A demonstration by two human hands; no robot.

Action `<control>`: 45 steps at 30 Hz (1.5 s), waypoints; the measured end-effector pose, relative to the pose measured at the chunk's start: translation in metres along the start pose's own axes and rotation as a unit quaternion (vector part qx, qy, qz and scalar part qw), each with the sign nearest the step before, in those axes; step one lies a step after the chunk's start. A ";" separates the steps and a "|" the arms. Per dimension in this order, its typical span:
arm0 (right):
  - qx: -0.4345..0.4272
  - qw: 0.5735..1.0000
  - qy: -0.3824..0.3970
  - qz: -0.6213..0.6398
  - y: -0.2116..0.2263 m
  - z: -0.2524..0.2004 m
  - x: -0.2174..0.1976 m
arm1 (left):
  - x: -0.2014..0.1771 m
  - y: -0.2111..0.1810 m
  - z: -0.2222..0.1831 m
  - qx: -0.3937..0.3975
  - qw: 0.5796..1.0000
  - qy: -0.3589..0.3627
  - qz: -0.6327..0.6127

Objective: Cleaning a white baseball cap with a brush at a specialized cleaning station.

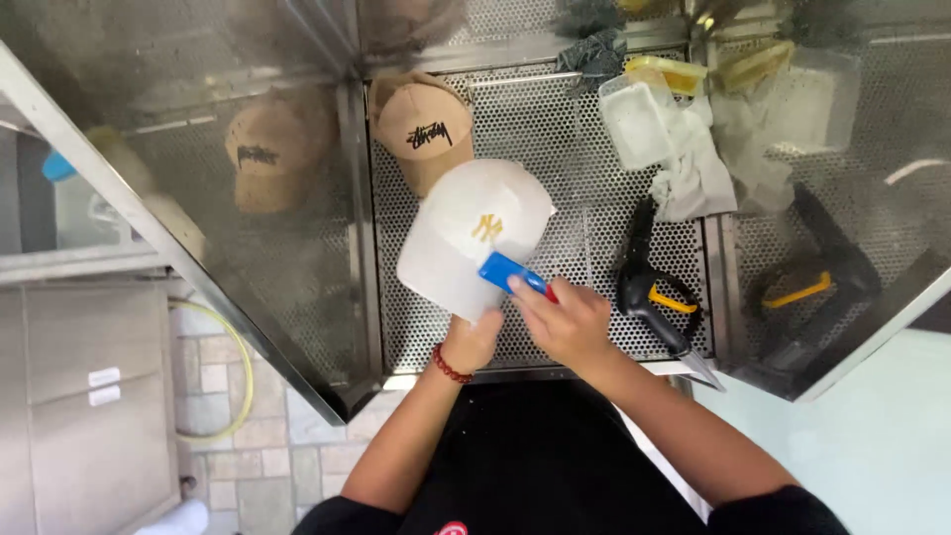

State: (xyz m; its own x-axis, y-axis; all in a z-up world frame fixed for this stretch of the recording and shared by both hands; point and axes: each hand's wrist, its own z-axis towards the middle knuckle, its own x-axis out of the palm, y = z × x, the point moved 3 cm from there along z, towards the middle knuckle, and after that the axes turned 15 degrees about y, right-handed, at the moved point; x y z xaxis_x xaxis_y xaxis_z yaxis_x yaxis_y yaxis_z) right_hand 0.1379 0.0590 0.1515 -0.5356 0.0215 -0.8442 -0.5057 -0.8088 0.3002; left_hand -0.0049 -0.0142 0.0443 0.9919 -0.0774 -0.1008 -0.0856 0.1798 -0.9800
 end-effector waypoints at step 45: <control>-0.138 0.988 0.075 0.007 0.014 0.031 -0.067 | -0.016 -0.125 0.006 0.038 0.805 -0.151 -0.572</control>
State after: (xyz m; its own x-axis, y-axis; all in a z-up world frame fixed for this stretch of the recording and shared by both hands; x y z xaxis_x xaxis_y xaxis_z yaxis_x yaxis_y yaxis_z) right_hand 0.1457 0.0644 0.2263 -0.4244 -0.0624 -0.9033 -0.2844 -0.9380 0.1984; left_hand -0.0091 -0.0297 0.1693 0.3953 0.0049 0.9185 0.8956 0.2203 -0.3866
